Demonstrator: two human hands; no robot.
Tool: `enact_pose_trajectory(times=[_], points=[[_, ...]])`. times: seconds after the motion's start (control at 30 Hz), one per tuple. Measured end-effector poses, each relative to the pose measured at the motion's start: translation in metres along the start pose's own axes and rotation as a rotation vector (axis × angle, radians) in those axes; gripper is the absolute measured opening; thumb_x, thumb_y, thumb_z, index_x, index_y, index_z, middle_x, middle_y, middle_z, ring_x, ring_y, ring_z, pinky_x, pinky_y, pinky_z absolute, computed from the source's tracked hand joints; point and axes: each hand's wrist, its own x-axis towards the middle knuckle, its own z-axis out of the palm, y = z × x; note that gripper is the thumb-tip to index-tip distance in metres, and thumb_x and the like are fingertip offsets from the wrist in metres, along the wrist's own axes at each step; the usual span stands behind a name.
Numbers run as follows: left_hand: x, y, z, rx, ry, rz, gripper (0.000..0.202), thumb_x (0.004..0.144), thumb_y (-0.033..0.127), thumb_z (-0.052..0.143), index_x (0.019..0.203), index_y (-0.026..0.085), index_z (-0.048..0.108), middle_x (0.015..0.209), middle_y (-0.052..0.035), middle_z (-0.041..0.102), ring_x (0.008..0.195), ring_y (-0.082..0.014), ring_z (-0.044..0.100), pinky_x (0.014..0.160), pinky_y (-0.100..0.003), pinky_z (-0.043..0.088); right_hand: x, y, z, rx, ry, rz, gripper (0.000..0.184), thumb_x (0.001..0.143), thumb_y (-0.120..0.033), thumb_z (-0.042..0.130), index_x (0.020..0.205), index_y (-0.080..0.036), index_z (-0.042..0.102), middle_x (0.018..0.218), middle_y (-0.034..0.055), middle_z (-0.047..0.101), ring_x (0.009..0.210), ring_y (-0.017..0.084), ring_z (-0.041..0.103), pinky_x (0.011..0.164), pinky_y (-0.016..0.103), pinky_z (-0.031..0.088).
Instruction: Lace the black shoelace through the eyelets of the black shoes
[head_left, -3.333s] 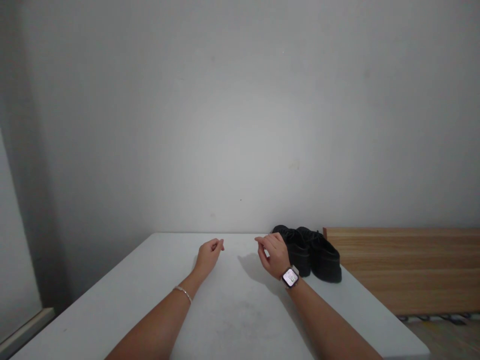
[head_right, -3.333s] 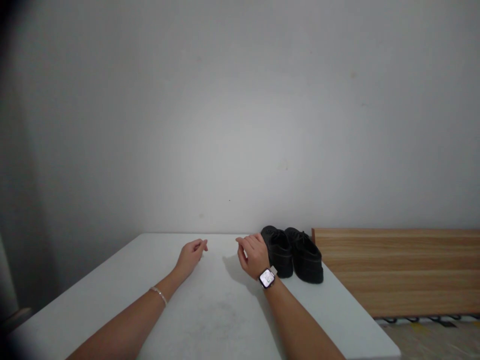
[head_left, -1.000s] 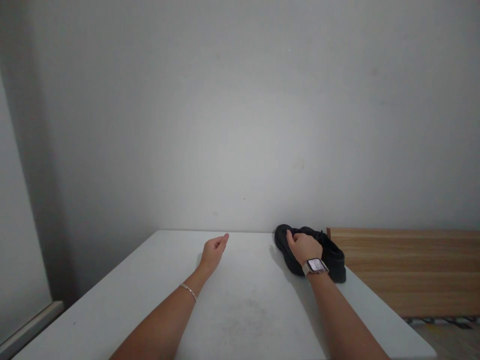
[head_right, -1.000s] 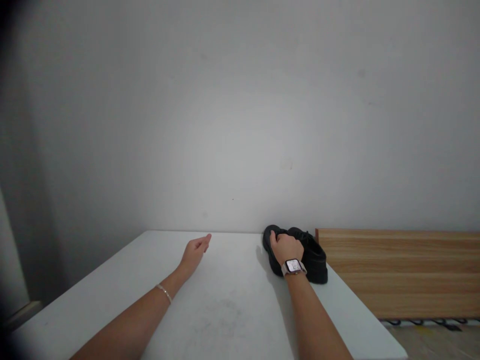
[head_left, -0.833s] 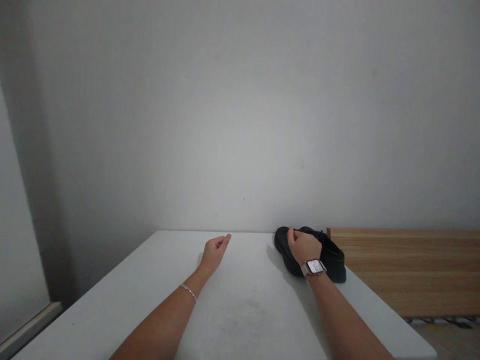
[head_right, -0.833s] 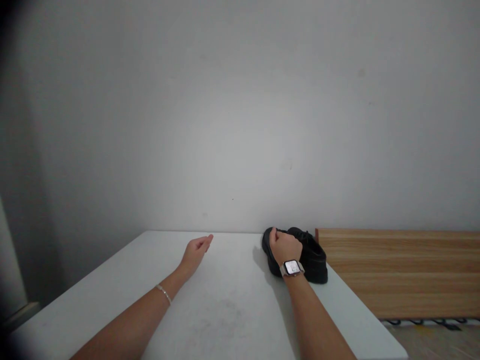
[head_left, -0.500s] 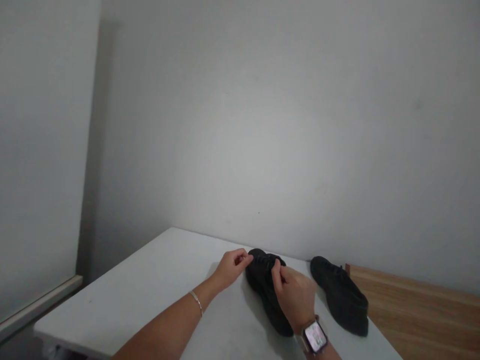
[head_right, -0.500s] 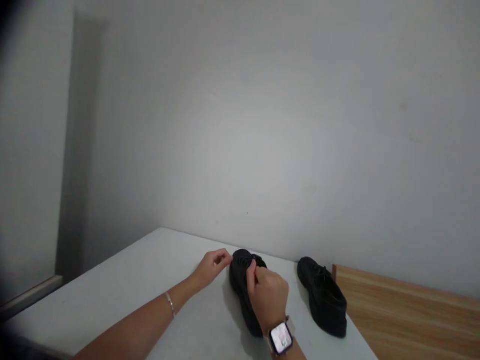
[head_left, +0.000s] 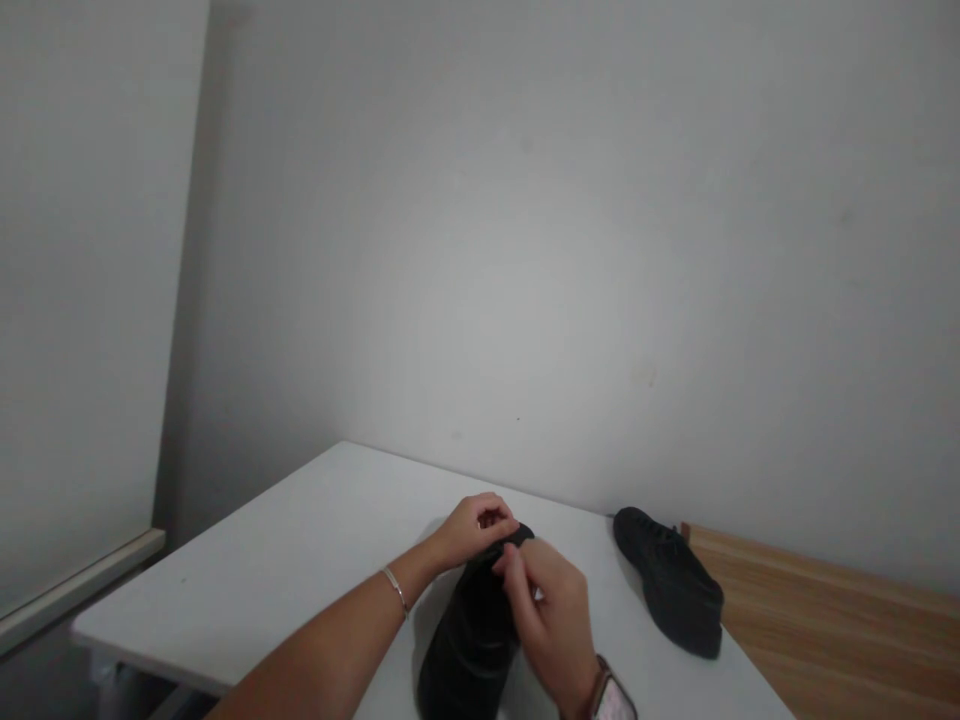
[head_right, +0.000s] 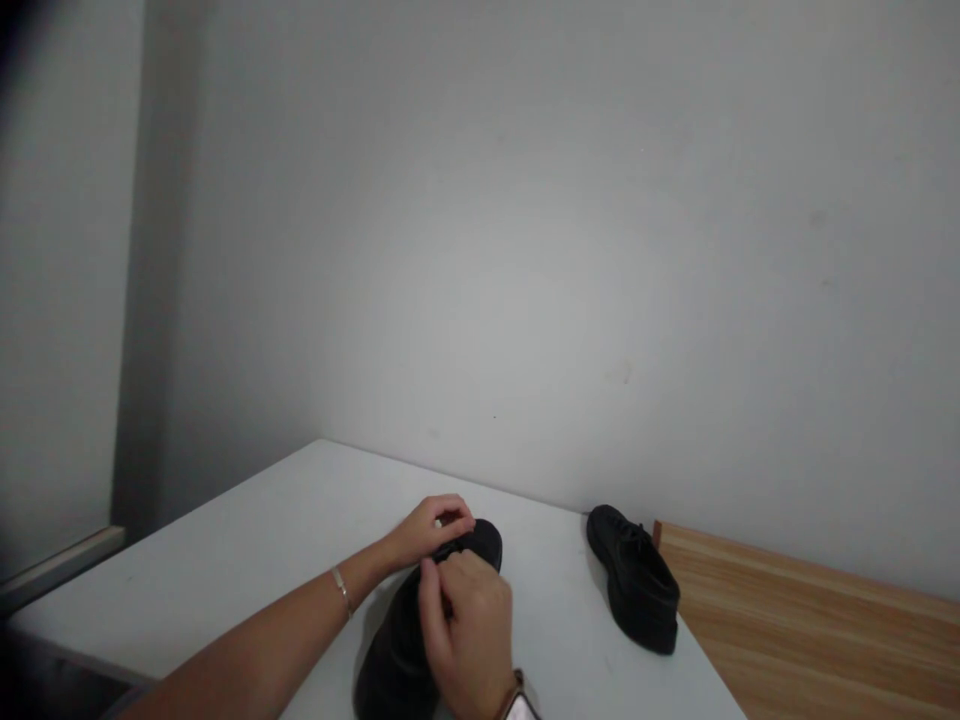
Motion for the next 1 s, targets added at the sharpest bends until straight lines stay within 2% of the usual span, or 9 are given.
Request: enact_pose_trajectory(times=[0.1,0.2,0.27,0.33,0.43,0.6,0.77,0.87,1.0], points=[[0.002,0.011,-0.01,-0.053,-0.071,0.034,0.039,0.082,0.051,0.06,0.081,0.013,0.066,0.076,-0.0038,0.06,0.072,-0.0158,0.052,0.067,-0.027,0.041,0.029,0.035,-0.03,0.126,0.142,0.137,0.041,0.096,-0.04,0.042,0.066,-0.021,0.061,0.06,0.0033,0.058,0.058,0.016,0.053,0.057,0.03,0.036],[0.001,0.024,-0.022,-0.093,-0.273,0.081,0.039,0.078,0.054,0.065,0.081,0.015,0.068,0.088,-0.0063,0.064,0.084,-0.0185,0.057,0.076,-0.029,0.044,0.054,0.076,-0.043,0.346,0.003,0.262,0.042,0.091,-0.05,0.049,0.07,-0.018,0.065,0.061,0.0021,0.057,0.058,0.015,0.051,0.055,0.028,0.038],[0.0,0.029,-0.027,-0.08,-0.418,0.108,0.035,0.072,0.05,0.074,0.085,0.018,0.07,0.096,-0.006,0.065,0.093,-0.0203,0.057,0.085,-0.03,0.043,0.061,0.1,-0.038,0.542,-0.163,0.322,0.041,0.088,-0.053,0.054,0.074,-0.016,0.067,0.061,0.0011,0.057,0.055,0.013,0.048,0.052,0.026,0.037],[-0.002,0.031,-0.028,-0.041,-0.496,0.115,0.032,0.069,0.045,0.077,0.088,0.02,0.069,0.097,-0.0041,0.064,0.095,-0.0204,0.056,0.089,-0.031,0.042,0.06,0.119,-0.025,0.649,-0.211,0.358,0.042,0.087,-0.054,0.054,0.076,-0.015,0.066,0.062,0.0001,0.056,0.051,0.011,0.045,0.049,0.025,0.036],[-0.003,0.028,-0.023,0.01,-0.438,0.086,0.024,0.069,0.037,0.076,0.084,0.019,0.068,0.088,-0.0017,0.063,0.087,-0.0191,0.055,0.085,-0.03,0.042,0.051,0.135,-0.008,0.676,-0.17,0.368,0.041,0.089,-0.053,0.053,0.079,-0.015,0.065,0.063,-0.0005,0.055,0.051,0.01,0.044,0.05,0.025,0.036],[-0.003,0.019,-0.012,0.005,-0.272,0.049,0.022,0.071,0.032,0.073,0.083,0.017,0.063,0.086,-0.0012,0.061,0.085,-0.0179,0.052,0.082,-0.029,0.04,0.038,0.128,-0.018,0.721,-0.241,0.291,0.033,0.081,-0.05,0.065,0.089,-0.018,0.068,0.082,0.0038,0.063,0.075,0.016,0.056,0.07,0.03,0.046],[-0.003,0.015,-0.014,-0.076,-0.288,0.024,0.031,0.074,0.041,0.073,0.085,0.017,0.057,0.089,-0.0022,0.062,0.085,-0.0176,0.055,0.076,-0.027,0.042,0.035,0.106,-0.034,0.615,-0.46,0.054,0.032,0.075,-0.042,0.075,0.099,-0.022,0.067,0.101,0.0056,0.062,0.095,0.019,0.056,0.083,0.033,0.045],[-0.003,0.019,-0.019,-0.071,-0.291,0.039,0.03,0.076,0.042,0.071,0.085,0.017,0.058,0.088,-0.0026,0.061,0.085,-0.0176,0.055,0.077,-0.027,0.042,0.034,0.1,-0.031,0.558,-0.362,0.06,0.02,0.082,-0.04,0.069,0.084,-0.02,0.069,0.089,0.0048,0.063,0.085,0.018,0.058,0.081,0.034,0.046],[-0.001,0.025,-0.022,-0.029,-0.335,0.072,0.023,0.077,0.039,0.071,0.08,0.017,0.065,0.088,-0.0039,0.063,0.088,-0.0188,0.056,0.085,-0.031,0.041,0.035,0.099,-0.028,0.59,-0.17,0.1,0.022,0.086,-0.037,0.064,0.073,-0.02,0.066,0.078,0.0033,0.06,0.076,0.017,0.056,0.072,0.032,0.045]])
